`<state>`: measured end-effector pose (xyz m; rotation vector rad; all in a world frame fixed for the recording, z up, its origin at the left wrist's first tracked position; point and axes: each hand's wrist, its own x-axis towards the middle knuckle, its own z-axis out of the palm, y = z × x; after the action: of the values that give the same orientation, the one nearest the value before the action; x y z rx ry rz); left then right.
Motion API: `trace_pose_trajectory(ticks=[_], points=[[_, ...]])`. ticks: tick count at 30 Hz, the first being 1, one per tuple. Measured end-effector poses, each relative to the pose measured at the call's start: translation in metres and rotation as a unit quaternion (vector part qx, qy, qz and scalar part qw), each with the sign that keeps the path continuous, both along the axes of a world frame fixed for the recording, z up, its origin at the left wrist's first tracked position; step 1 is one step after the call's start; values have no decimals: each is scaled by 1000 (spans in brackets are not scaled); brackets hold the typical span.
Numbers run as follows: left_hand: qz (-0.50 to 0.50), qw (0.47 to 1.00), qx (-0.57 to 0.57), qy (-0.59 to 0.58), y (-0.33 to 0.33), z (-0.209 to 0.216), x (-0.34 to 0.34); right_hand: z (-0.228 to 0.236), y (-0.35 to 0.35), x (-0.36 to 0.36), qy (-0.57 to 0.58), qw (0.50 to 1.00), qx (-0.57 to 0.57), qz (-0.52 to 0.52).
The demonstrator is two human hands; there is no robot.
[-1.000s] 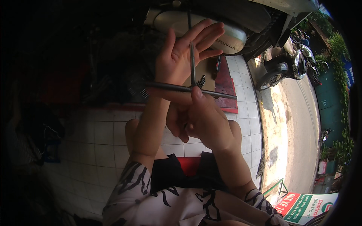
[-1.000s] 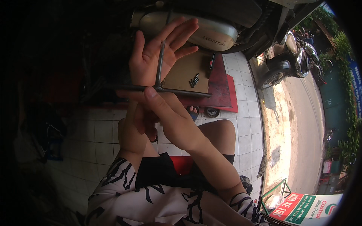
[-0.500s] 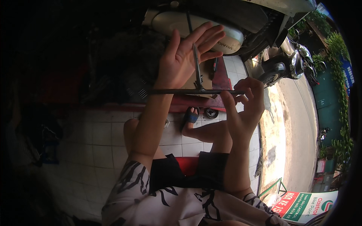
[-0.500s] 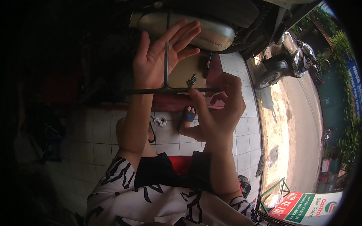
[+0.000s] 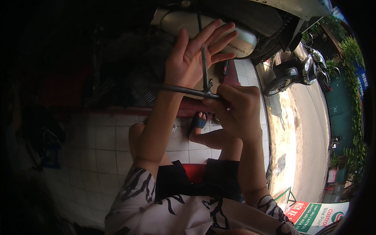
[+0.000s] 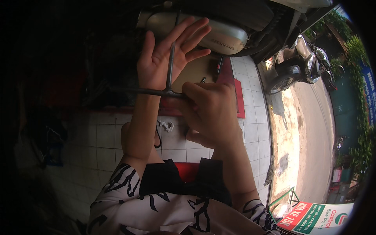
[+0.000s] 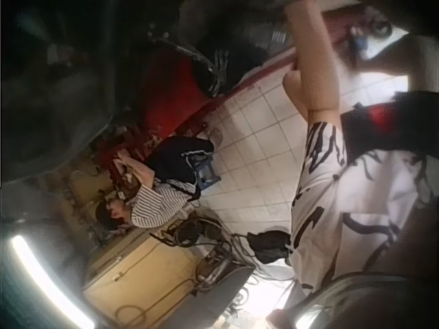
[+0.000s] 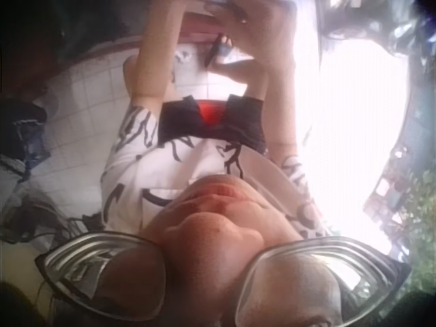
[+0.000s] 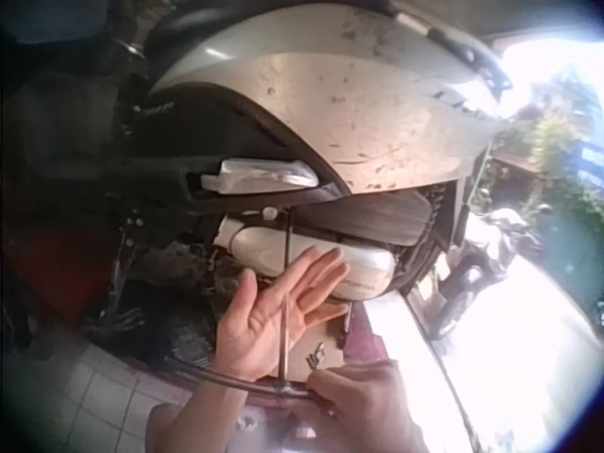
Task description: The person assembles a socket wrench by attaching an extension and a socket to a T-handle, then moves the assembled tool toward the engine of a motorcycle.
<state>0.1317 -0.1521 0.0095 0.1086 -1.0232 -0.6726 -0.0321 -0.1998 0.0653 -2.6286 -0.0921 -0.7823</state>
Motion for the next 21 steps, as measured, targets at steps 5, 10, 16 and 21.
trace_pose_trajectory(ticks=[5,10,16,21], points=[[14,1000,-9,2,4,1,0,-9,15,5,73,970,229,21],[14,999,-21,25,1,3,-2,-44,36,19,-53,922,377,72],[10,1000,-20,5,6,1,4,-38,28,16,35,913,399,81],[2,1000,-23,18,4,7,0,-39,33,17,-47,912,397,89]])
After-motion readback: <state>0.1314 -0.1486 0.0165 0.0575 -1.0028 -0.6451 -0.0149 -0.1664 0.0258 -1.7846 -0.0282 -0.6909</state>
